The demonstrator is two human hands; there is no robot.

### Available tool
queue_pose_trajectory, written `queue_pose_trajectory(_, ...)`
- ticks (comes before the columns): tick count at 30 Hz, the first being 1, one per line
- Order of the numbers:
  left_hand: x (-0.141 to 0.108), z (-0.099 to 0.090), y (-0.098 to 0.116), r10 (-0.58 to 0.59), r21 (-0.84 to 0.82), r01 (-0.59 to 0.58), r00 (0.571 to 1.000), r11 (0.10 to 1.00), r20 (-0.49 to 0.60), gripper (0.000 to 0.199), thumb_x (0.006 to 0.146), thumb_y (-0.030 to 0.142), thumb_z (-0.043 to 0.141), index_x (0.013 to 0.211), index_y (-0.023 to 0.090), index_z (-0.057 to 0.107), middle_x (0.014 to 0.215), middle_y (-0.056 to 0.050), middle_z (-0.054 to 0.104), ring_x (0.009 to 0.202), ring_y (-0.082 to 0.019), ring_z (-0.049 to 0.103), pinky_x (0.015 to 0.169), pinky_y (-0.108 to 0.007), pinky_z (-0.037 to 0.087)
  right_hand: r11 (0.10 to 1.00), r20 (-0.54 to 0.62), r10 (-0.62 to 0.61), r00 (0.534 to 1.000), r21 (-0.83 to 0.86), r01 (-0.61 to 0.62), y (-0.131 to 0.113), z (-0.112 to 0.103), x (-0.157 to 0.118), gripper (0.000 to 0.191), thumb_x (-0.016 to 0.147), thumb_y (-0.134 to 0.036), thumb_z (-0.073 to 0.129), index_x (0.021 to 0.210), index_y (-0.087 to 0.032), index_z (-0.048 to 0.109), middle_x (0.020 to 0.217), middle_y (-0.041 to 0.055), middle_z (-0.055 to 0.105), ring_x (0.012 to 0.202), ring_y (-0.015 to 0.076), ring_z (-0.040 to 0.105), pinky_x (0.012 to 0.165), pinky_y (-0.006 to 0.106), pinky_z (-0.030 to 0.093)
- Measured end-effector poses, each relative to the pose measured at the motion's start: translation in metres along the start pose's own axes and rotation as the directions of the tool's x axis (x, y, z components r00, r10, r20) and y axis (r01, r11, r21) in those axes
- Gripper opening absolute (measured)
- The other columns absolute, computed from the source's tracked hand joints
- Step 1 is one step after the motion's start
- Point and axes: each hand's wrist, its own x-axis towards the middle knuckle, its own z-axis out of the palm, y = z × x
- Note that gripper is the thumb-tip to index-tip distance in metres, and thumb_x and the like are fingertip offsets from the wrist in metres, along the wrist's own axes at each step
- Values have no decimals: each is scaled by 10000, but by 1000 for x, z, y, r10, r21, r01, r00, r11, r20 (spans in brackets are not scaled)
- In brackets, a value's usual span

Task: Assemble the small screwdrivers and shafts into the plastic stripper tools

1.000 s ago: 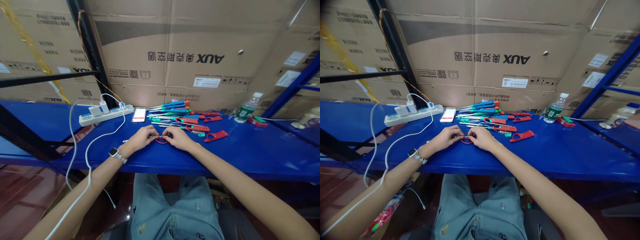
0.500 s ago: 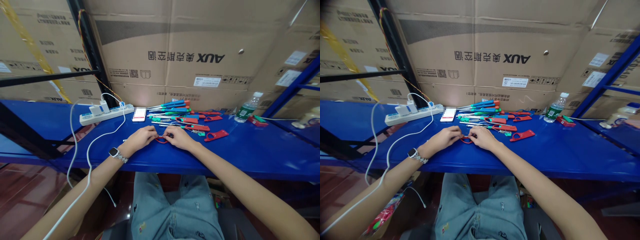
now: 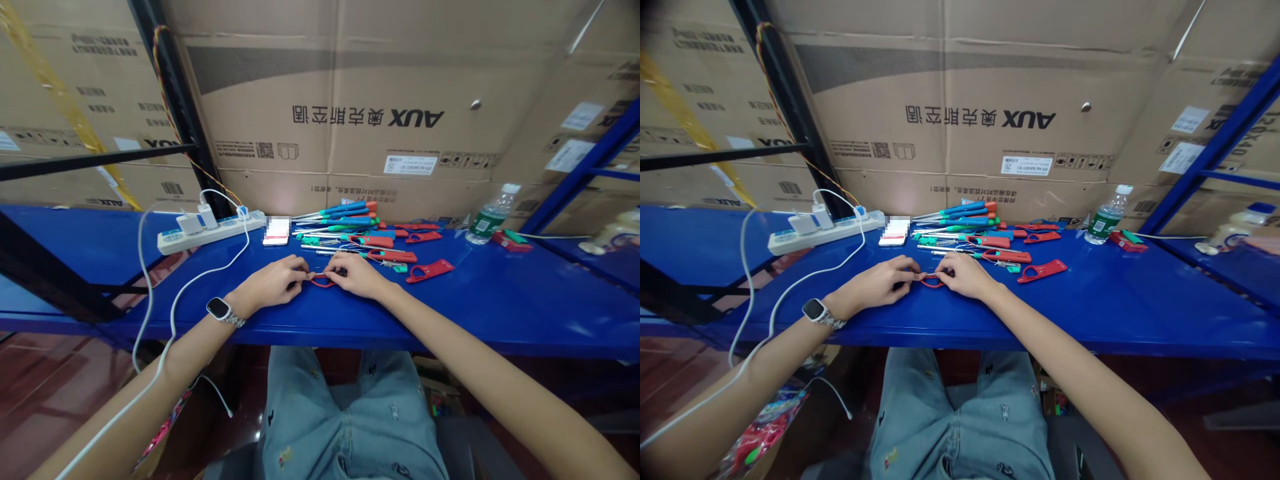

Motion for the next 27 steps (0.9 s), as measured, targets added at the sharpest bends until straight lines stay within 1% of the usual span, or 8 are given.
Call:
queue_pose_trajectory(3, 0, 1, 2, 1, -10, -1, 1000, 1000, -22, 292, 957, 140, 484, 1043, 147, 763, 1142, -131, 672, 981, -247, 644, 872, -410, 563, 998, 14, -56, 998, -34, 57, -2, -6, -5, 158, 959, -197, 627, 1002, -183, 778, 1008, 71, 722, 832, 167, 648, 749, 301, 484)
queue_pose_trajectory(5, 0, 1, 3, 4, -19, -4, 999, 1000, -36, 291, 966, 146, 478, 1037, 149, 761, 1135, -130, 672, 982, -248, 641, 880, -417, 562, 986, 33, -109, 993, -122, 113, -3, -10, -8, 192, 984, -231, 606, 1047, -191, 783, 1058, 82, 729, 895, 188, 660, 803, 331, 480)
queue_pose_trajectory(8, 1, 2, 4, 4, -18, -5, 999, 1000, -51, 288, 970, 147, 478, 1033, 156, 759, 1124, -123, 673, 979, -244, 639, 886, -414, 561, 940, 86, -169, 982, -285, 187, -6, -10, -11, 210, 1002, -236, 587, 985, -200, 793, 1058, 85, 740, 979, 219, 655, 881, 379, 433)
queue_pose_trajectory(11, 1, 3, 5, 3, -1, -3, 998, 1000, -58, 282, 971, 149, 482, 1025, 159, 758, 1116, -116, 674, 968, -236, 640, 879, -400, 564, 886, 116, -201, 973, -402, 231, -7, -8, -11, 239, 1022, -258, 568, 945, -185, 782, 1041, 94, 739, 970, 225, 648, 858, 385, 391)
queue_pose_trajectory(13, 1, 2, 6, 8, 10, -7, 998, 1000, -58, 278, 970, 148, 482, 1011, 154, 757, 1108, -116, 676, 960, -237, 642, 870, -399, 566, 859, 118, -224, 967, -444, 253, -8, -7, -10, 243, 1027, -269, 567, 936, -174, 771, 1043, 101, 735, 963, 228, 645, 838, 381, 375)
queue_pose_trajectory(16, 1, 2, 6, 17, 21, -16, 998, 1000, -62, 280, 969, 147, 478, 999, 144, 756, 1102, -123, 678, 956, -245, 644, 867, -410, 566, 850, 110, -254, 961, -448, 276, -8, -7, -9, 220, 1022, -252, 576, 931, -171, 760, 1044, 106, 734, 978, 233, 641, 835, 377, 368)
queue_pose_trajectory(21, 1, 3, 6, 3, 10, -3, 998, 1000, -70, 273, 961, 145, 493, 1012, 166, 761, 1101, -114, 676, 964, -242, 645, 876, -400, 562, 883, 82, -247, 966, -392, 259, -7, -5, -9, 171, 1014, -228, 591, 1053, -195, 754, 1064, 98, 739, 993, 229, 641, 846, 369, 365)
queue_pose_trajectory(27, 0, 3, 5, -2, -2, 2, 997, 1000, -71, 284, 962, 147, 485, 1026, 163, 761, 1110, -121, 680, 972, -250, 646, 879, -420, 563, 890, 95, -216, 972, -390, 236, -8, -4, -9, 163, 1006, -227, 610, 966, -200, 765, 1022, 82, 745, 976, 228, 630, 833, 365, 356)
